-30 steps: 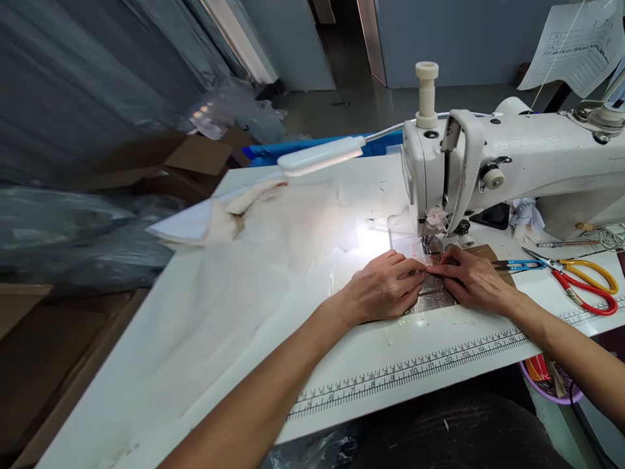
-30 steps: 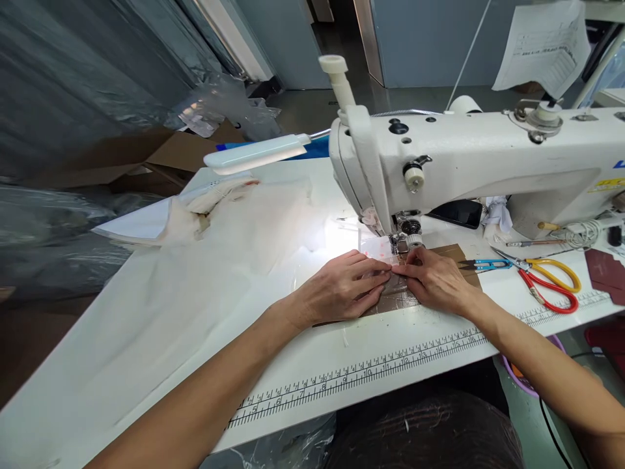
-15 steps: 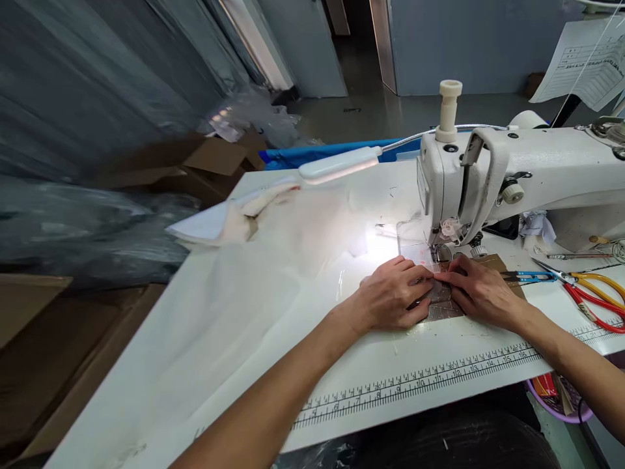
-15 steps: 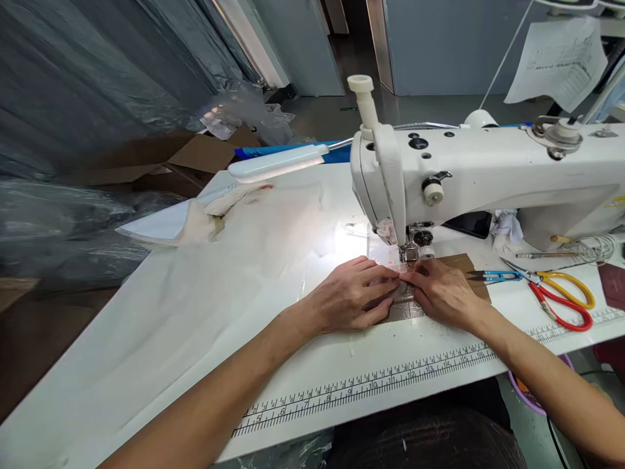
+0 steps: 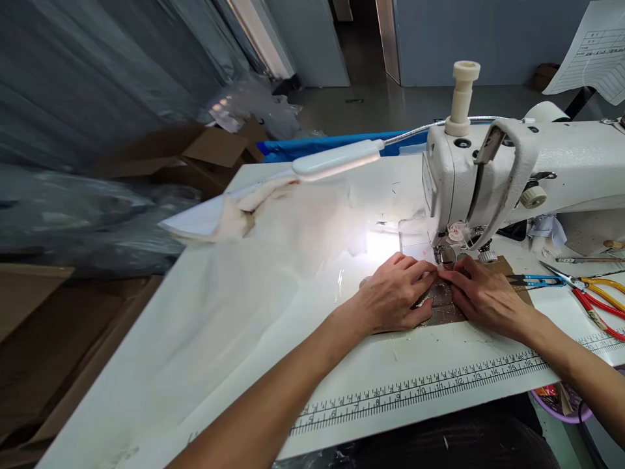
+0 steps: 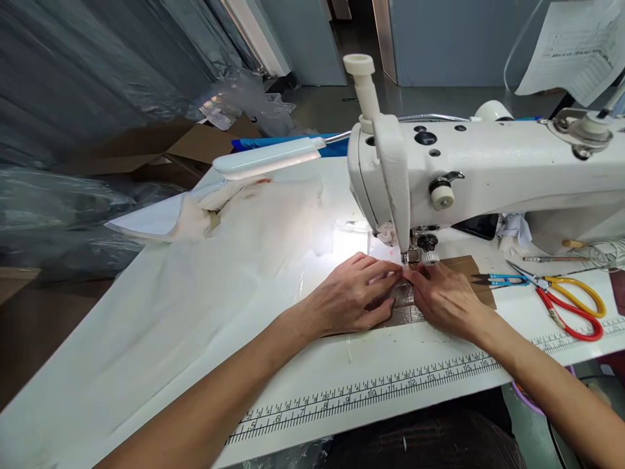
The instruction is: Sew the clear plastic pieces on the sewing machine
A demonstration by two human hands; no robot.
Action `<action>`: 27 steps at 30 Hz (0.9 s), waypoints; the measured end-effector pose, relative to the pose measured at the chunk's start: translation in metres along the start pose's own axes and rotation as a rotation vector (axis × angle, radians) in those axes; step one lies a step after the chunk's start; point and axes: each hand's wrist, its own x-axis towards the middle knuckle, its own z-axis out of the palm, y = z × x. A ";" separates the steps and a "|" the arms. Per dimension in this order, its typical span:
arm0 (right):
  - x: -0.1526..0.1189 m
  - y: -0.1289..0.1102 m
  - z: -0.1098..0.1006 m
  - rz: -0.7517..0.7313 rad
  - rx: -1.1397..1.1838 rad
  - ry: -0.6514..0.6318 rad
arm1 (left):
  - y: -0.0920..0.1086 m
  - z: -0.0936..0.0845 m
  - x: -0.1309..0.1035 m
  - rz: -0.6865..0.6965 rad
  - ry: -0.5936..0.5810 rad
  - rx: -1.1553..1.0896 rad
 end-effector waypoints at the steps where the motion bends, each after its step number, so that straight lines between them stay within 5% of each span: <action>1: 0.000 0.000 0.000 0.001 -0.008 -0.006 | 0.000 0.000 0.000 -0.006 -0.011 -0.002; 17: 0.006 -0.002 0.000 0.029 -0.070 -0.086 | -0.006 -0.002 0.005 -0.051 -0.049 0.071; 27: 0.008 0.020 -0.014 0.173 0.313 -0.053 | -0.008 -0.003 0.009 -0.122 -0.119 0.083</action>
